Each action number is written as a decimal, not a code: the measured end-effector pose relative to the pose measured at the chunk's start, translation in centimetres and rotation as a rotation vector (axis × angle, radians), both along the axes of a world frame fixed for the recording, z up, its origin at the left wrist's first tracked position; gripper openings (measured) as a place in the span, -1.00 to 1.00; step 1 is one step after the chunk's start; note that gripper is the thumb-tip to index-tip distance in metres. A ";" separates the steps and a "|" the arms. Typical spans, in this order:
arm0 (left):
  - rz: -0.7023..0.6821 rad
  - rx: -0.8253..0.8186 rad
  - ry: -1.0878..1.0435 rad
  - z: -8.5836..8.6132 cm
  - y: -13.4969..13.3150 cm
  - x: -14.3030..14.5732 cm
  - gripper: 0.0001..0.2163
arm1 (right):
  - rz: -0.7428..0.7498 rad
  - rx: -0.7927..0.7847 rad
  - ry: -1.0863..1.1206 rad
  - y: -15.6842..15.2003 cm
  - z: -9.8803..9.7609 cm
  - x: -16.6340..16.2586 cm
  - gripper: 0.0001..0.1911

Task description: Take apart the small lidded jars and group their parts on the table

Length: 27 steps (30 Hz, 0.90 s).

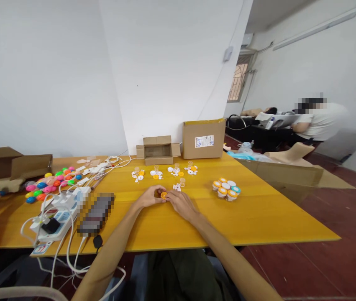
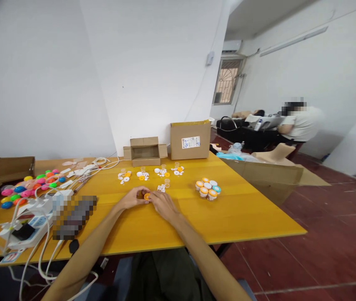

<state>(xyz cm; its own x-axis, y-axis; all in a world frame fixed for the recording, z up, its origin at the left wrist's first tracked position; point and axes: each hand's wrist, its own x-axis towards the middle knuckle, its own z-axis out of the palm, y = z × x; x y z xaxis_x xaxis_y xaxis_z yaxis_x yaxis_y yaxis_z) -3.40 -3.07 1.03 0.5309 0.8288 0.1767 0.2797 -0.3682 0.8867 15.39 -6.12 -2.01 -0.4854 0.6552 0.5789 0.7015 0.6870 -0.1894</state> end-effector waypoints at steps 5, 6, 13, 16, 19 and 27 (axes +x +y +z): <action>0.001 -0.006 -0.006 0.0 0.0 0.0 -0.72 | 0.002 -0.041 0.012 -0.2 0.3 0.1 -0.82; 0.000 -0.008 -0.004 0.0 0.0 0.0 -0.72 | 0.001 -0.048 0.013 -0.2 0.3 0.1 -0.82; 0.003 -0.001 0.009 0.1 -0.1 0.0 -0.69 | 0.008 -0.069 0.045 -0.3 0.4 0.1 -0.84; 0.006 -0.005 0.004 0.0 -0.1 0.0 -0.69 | 0.008 -0.078 0.048 -0.3 0.5 0.2 -0.84; 0.004 -0.008 -0.001 0.0 -0.1 0.1 -0.69 | 0.019 -0.083 0.054 -0.3 0.4 0.2 -0.84; 0.002 -0.001 -0.002 0.1 -0.1 0.1 -0.73 | 0.025 -0.102 0.075 -0.4 0.5 0.2 -0.84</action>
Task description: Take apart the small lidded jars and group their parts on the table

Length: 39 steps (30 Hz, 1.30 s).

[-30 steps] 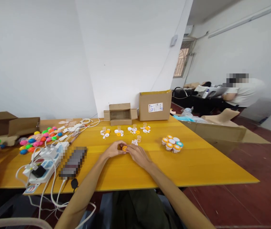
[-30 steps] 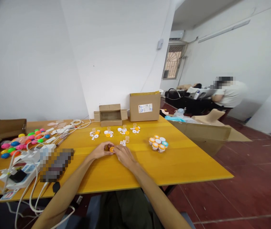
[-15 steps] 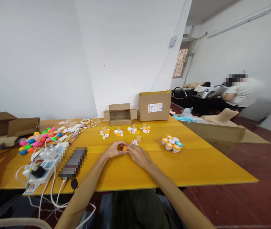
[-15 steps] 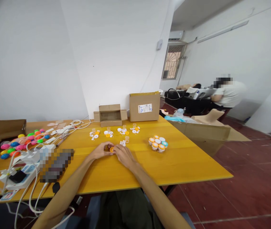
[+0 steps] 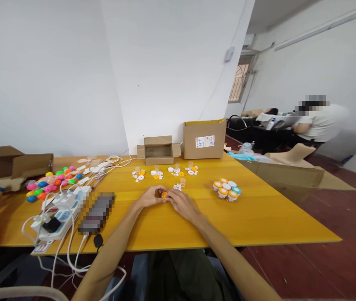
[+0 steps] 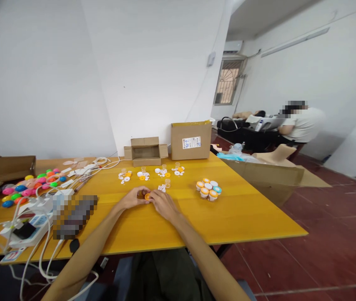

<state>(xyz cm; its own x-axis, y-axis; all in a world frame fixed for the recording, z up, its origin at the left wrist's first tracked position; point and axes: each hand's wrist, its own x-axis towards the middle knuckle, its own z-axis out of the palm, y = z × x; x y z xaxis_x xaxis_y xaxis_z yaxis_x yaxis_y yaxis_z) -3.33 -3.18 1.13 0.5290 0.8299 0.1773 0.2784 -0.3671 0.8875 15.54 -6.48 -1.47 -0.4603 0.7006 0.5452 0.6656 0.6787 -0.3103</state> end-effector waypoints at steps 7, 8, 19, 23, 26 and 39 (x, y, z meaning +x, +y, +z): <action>0.000 0.013 0.006 -0.2 0.2 0.0 -0.73 | 0.018 0.001 0.035 0.0 0.0 0.0 -0.84; -0.001 0.011 0.010 -0.2 0.2 0.0 -0.73 | 0.023 -0.004 0.041 0.0 0.0 0.1 -0.83; 0.001 0.035 0.034 0.0 0.0 0.0 -0.72 | 0.061 -0.057 0.111 0.1 0.3 0.2 -0.80; 0.002 0.045 0.034 -0.2 0.1 0.1 -0.74 | 0.070 -0.095 0.156 0.1 0.4 0.1 -0.79; -0.001 0.047 0.033 -0.2 0.0 0.0 -0.74 | 0.072 -0.108 0.173 0.1 0.5 0.1 -0.79; -0.002 0.038 0.016 0.1 0.0 0.1 -0.74 | 0.077 -0.071 0.148 0.1 0.3 0.1 -0.78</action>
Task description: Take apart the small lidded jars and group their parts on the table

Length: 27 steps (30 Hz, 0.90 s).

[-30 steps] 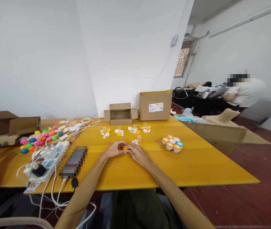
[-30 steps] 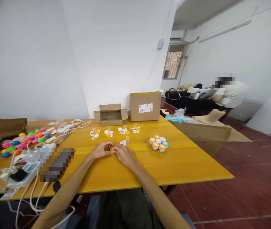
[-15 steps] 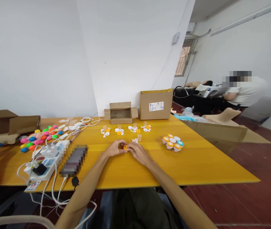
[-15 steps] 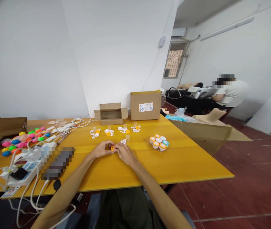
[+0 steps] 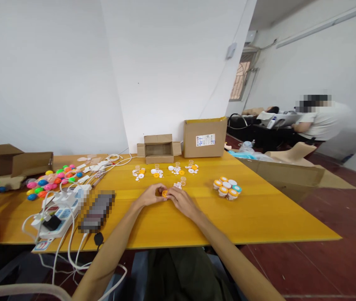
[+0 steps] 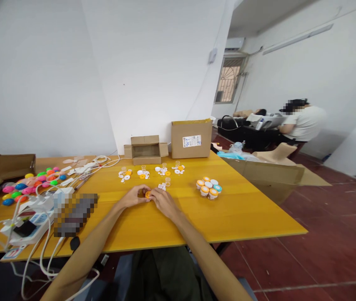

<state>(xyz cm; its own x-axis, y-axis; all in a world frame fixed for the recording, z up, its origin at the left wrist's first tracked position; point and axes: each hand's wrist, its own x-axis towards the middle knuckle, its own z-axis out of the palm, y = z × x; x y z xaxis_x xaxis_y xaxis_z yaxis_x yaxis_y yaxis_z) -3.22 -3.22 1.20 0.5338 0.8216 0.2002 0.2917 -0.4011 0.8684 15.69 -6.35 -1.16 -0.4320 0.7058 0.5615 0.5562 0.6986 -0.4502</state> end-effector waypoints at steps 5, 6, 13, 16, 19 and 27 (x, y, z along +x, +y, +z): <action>-0.004 0.001 0.007 0.2 0.0 0.0 -0.74 | -0.006 0.005 0.010 -0.1 0.0 0.0 -0.77; -0.003 -0.001 0.006 0.1 0.0 0.0 -0.74 | -0.013 0.007 0.012 -0.1 0.0 0.0 -0.78; -0.022 -0.015 -0.024 -0.5 0.2 0.0 -0.79 | -0.046 0.047 0.071 0.0 0.0 0.0 -0.79; -0.004 0.014 -0.012 -0.5 0.3 -0.1 -0.81 | -0.094 0.073 0.116 0.0 0.0 0.0 -0.79; 0.043 0.049 0.007 -0.4 0.5 -0.4 -0.83 | -0.141 0.109 0.133 0.0 0.0 0.1 -0.79; 0.197 0.126 -0.054 0.3 1.2 -1.1 -0.90 | -0.065 0.171 -0.070 -0.2 -0.1 -0.1 -0.80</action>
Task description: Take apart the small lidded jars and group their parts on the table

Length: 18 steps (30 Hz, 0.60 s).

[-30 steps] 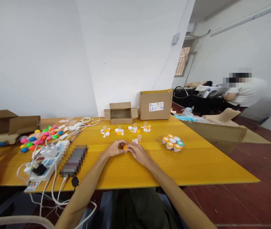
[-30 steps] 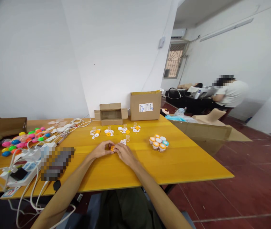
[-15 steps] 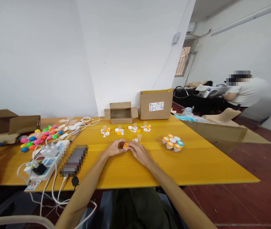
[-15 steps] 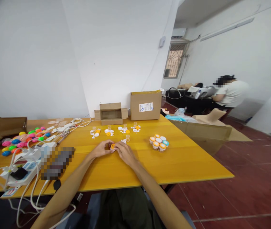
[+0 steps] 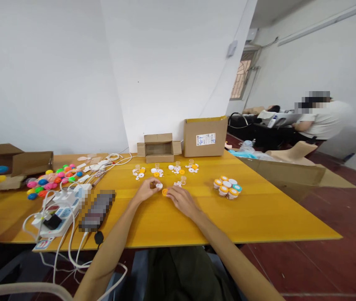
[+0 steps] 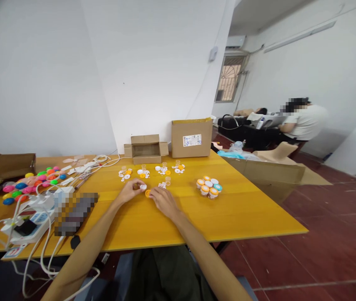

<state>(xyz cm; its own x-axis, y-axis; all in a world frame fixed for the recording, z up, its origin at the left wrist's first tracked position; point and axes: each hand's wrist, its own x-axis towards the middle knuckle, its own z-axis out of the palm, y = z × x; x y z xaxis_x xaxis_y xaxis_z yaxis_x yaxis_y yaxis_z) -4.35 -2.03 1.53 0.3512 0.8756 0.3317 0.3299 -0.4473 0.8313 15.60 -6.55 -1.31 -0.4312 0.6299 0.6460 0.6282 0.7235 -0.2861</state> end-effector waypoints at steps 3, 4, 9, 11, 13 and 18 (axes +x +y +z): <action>0.038 0.034 0.000 0.1 0.1 -0.1 -0.90 | 0.075 -0.025 -0.097 -0.2 0.2 -0.1 -0.80; 0.043 0.040 0.006 0.1 0.1 -0.1 -0.90 | 0.088 -0.029 -0.116 -0.2 0.3 -0.1 -0.79; 0.031 0.030 0.026 -0.1 0.0 0.0 -0.88 | 0.150 -0.017 -0.181 -0.1 0.3 -0.4 -0.73; 0.023 0.020 0.030 -0.2 0.1 0.1 -0.87 | 0.167 -0.014 -0.209 0.0 0.2 -0.5 -0.71; 0.019 0.013 0.033 -0.2 0.1 0.2 -0.86 | 0.163 -0.011 -0.211 0.0 0.1 -0.5 -0.71; -0.002 0.005 0.028 -0.1 -0.2 0.5 -0.86 | 0.048 0.007 -0.083 -0.1 -0.1 -0.4 -0.74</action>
